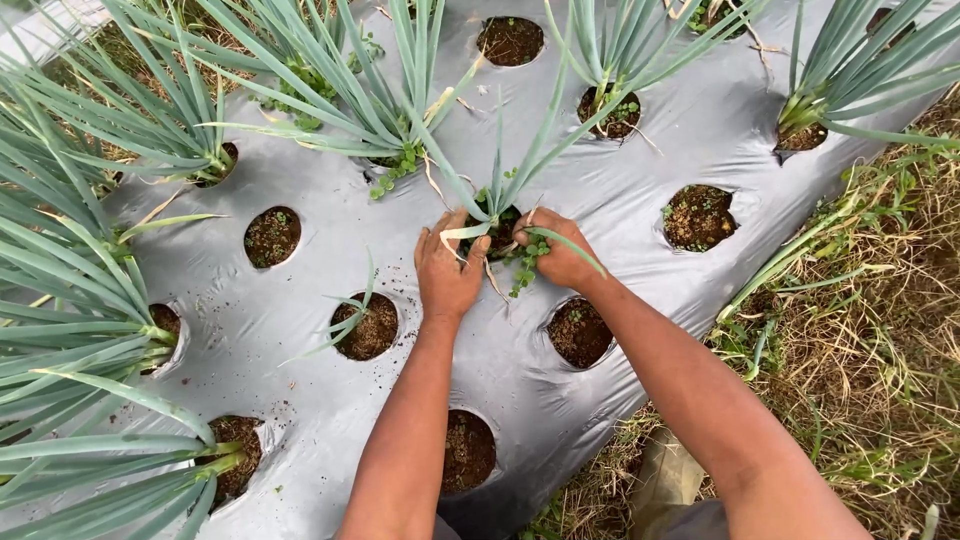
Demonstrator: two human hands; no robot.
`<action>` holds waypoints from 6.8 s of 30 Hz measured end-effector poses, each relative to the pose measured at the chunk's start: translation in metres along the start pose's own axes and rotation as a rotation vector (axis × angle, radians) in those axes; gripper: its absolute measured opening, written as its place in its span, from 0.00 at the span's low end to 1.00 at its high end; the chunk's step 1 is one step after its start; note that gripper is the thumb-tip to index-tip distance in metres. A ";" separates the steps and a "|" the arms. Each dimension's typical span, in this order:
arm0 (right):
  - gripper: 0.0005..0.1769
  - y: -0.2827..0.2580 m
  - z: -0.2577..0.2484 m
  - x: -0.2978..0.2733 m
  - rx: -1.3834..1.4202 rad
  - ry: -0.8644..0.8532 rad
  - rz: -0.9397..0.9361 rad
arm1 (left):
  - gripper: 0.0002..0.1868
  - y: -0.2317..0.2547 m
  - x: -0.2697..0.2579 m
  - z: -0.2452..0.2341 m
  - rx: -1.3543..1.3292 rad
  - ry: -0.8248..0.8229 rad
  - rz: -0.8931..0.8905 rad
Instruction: The person kneels beside a row of onions planted in a white plastic sheet and removes small weeds from around the base of the onion plants by hand. The person pulls the weeds out of the soil and discards them on the ground.
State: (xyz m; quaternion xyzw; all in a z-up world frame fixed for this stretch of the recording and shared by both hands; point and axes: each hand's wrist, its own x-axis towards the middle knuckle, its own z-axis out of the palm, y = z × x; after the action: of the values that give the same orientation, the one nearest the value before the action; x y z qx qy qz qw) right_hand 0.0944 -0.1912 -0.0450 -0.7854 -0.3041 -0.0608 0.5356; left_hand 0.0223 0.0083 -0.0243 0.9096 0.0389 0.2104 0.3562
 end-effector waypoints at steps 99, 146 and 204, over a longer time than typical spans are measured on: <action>0.26 -0.002 -0.285 -0.324 -0.883 -0.856 0.951 | 0.35 0.019 -0.086 -0.011 0.358 -0.262 0.257; 0.06 -0.002 0.011 0.003 -0.235 0.113 0.011 | 0.15 -0.027 0.004 -0.014 0.168 -0.143 0.002; 0.09 0.023 0.028 -0.003 -0.447 0.212 -0.127 | 0.07 -0.065 0.078 0.058 0.743 -0.270 0.157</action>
State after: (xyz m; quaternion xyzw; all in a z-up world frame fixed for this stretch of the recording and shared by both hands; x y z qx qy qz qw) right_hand 0.0983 -0.1731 -0.0769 -0.8530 -0.2738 -0.2422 0.3726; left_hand 0.1216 0.0373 -0.0780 0.9961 -0.0044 0.0871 -0.0121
